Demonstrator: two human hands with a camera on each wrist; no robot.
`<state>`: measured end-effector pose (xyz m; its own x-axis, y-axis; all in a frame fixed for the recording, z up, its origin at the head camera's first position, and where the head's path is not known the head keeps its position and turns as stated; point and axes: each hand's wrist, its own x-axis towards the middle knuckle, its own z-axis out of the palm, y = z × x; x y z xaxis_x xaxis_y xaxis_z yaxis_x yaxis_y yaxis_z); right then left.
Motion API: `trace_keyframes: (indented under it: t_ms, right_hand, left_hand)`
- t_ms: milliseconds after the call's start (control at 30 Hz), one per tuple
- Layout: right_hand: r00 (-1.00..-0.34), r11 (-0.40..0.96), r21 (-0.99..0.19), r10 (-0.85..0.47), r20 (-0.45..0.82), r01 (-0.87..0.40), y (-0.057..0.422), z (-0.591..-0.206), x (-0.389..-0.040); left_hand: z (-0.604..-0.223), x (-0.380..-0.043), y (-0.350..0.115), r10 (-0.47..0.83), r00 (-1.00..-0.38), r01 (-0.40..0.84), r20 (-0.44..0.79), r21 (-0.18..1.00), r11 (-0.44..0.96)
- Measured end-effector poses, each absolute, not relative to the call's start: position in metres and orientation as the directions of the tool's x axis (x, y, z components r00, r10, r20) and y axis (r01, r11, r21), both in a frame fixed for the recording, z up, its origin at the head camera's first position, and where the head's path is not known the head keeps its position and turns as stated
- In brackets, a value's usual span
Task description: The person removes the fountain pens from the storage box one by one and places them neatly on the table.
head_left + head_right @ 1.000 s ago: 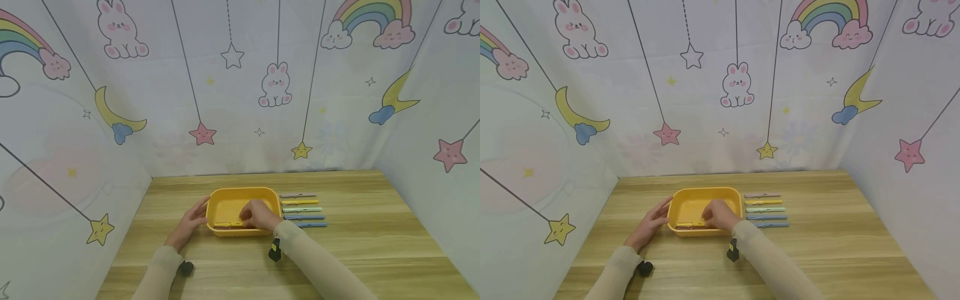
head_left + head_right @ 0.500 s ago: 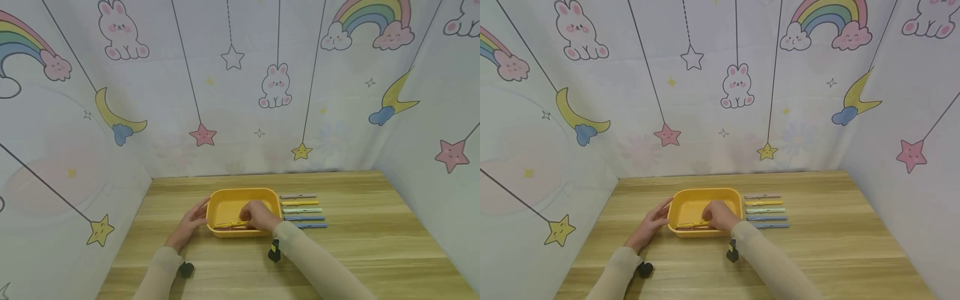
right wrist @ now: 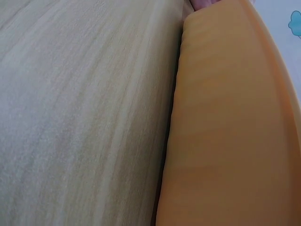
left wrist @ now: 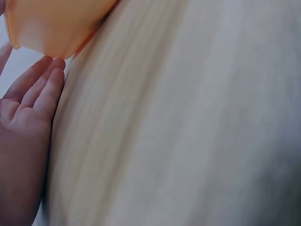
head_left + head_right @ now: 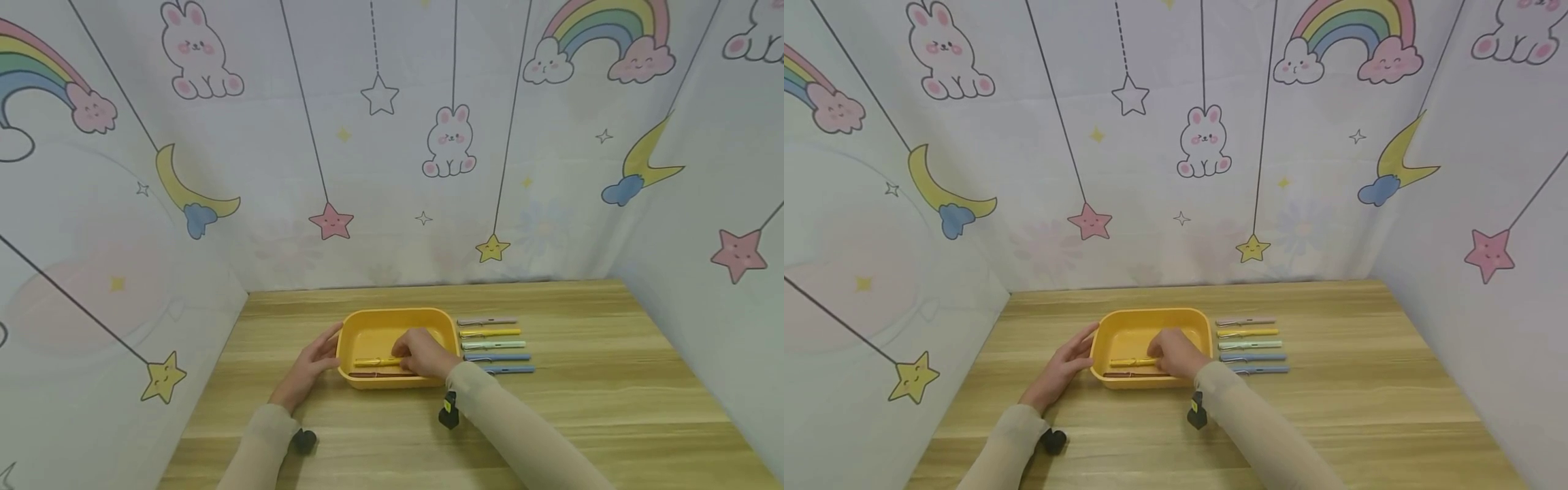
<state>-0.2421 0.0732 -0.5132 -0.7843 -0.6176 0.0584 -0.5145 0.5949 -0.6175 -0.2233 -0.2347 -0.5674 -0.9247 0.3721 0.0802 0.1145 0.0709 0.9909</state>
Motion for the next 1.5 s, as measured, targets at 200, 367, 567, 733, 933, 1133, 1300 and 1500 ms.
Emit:
trace_keyframes:
  t_ms: [200,367,567,733,933,1133,1300,1500]
  right_hand:
    - [-0.803,0.626,-0.597,-0.594,0.053,-0.502,0.072,-0.514,-0.241]
    - [-0.833,0.636,-0.623,-0.552,0.047,-0.456,0.073,-0.515,-0.241]
    - [-0.850,0.598,-0.677,-0.521,0.078,-0.429,0.076,-0.514,-0.240]
    - [-0.863,0.567,-0.723,-0.499,0.079,-0.394,0.079,-0.513,-0.240]
    - [-0.886,0.529,-0.774,-0.455,0.087,-0.348,0.082,-0.509,-0.240]
    - [-0.914,0.549,-0.769,-0.389,0.110,-0.327,0.083,-0.509,-0.242]
    - [-0.930,0.544,-0.776,-0.337,0.147,-0.320,0.084,-0.507,-0.241]
    - [-0.946,0.519,-0.801,-0.269,0.179,-0.299,0.089,-0.507,-0.237]
  left_hand:
    - [-0.567,-0.222,-0.234,0.361,-0.931,0.101,0.059,0.990,0.100]
    - [-0.566,-0.222,-0.234,0.363,-0.930,0.098,0.062,0.992,0.082]
    - [-0.565,-0.221,-0.234,0.373,-0.923,0.114,0.089,0.993,0.043]
    - [-0.567,-0.222,-0.234,0.374,-0.923,0.115,0.090,0.992,0.045]
    - [-0.567,-0.222,-0.235,0.370,-0.925,0.121,0.092,0.991,0.055]
    - [-0.566,-0.222,-0.234,0.368,-0.925,0.116,0.089,0.992,0.051]
    - [-0.564,-0.222,-0.234,0.371,-0.925,0.110,0.085,0.993,0.048]
    - [-0.565,-0.221,-0.236,0.378,-0.922,0.117,0.085,0.991,0.063]
